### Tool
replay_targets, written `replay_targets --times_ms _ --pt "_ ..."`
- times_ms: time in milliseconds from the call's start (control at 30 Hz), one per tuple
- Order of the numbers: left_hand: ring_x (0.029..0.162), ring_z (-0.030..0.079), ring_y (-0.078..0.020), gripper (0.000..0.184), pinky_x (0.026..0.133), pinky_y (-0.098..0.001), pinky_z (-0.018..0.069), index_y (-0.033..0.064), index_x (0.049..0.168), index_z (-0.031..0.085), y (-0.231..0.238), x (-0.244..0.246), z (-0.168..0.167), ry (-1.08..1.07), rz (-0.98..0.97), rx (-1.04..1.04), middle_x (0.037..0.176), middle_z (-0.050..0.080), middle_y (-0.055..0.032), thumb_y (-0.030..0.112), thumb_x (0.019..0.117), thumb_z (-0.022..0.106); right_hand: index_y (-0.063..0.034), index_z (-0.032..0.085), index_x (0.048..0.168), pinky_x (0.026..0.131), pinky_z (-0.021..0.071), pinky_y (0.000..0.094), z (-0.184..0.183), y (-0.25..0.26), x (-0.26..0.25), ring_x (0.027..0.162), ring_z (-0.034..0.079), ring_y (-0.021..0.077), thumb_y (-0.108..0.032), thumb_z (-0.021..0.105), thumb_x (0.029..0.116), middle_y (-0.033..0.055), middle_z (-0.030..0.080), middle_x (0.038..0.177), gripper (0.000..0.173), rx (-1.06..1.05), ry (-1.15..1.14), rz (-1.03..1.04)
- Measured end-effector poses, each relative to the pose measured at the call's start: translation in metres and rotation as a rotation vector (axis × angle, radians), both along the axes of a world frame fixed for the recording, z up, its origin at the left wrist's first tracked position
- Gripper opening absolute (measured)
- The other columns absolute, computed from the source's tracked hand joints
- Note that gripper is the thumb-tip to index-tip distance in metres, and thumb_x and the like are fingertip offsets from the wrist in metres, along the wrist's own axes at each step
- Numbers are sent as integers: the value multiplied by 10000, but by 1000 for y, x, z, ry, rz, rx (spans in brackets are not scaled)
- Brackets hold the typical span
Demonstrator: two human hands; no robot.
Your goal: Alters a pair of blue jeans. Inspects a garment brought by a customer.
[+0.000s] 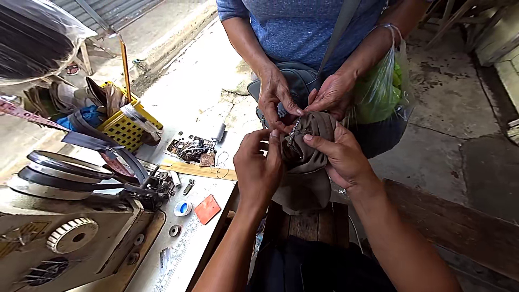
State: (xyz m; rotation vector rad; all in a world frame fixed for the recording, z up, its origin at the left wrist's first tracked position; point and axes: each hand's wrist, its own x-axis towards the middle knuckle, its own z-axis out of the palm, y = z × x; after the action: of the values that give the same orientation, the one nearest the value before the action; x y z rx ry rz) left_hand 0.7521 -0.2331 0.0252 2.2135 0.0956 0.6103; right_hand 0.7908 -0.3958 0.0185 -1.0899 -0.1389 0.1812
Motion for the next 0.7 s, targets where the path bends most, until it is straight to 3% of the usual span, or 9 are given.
replay_targets --times_ms 67,167,267,367,467,567,700 --pt "731 666 -8 178 654 -199 573 111 1010 760 -4 -6 10 19 -73 -59 901 720 32 264 993 670 -61 571 1274 853 607 344 1 0 1 957 702 156 56 676 916 94 695 1096 390 -13 -6 1" --pt "698 674 -38 104 642 -226 574 118 1000 731 -6 -1 14 168 -188 -248 833 725 40 217 987 698 -59 571 1265 838 611 345 4 0 2 941 702 155 48 681 916 93 694 1087 382 -55 -30 14" --pt "700 651 -90 62 653 -250 554 83 993 703 -4 5 5 163 -261 -457 821 696 -7 127 1002 660 -43 584 1237 820 617 338 6 -2 3 938 709 160 52 703 896 95 703 1074 374 -137 -90 -20" --pt "680 616 -79 111 640 -238 526 86 1038 670 -6 2 -1 193 -302 -506 801 656 -2 154 1048 583 -49 594 1225 770 627 321 6 -2 1 901 719 158 12 749 878 87 715 1040 384 -243 -145 -92" --pt "698 616 -86 149 677 -255 535 74 1047 686 -7 2 0 283 -270 -623 801 662 -7 167 1055 569 -59 589 1241 767 630 323 1 2 -2 904 723 150 11 763 856 73 718 1037 429 -297 -170 -180" --pt "806 663 -130 202 756 -314 565 73 1063 737 -11 4 3 338 -203 -792 901 705 -39 183 1044 568 -61 588 1235 784 629 321 -1 4 -3 923 721 139 37 767 839 67 719 1046 445 -290 -175 -207" --pt "822 671 -136 133 717 -313 562 77 964 756 -22 10 10 345 -136 -912 899 717 -43 164 1000 662 -66 596 1218 794 626 313 -1 3 -2 941 720 126 49 767 825 55 722 1056 444 -303 -183 -220"
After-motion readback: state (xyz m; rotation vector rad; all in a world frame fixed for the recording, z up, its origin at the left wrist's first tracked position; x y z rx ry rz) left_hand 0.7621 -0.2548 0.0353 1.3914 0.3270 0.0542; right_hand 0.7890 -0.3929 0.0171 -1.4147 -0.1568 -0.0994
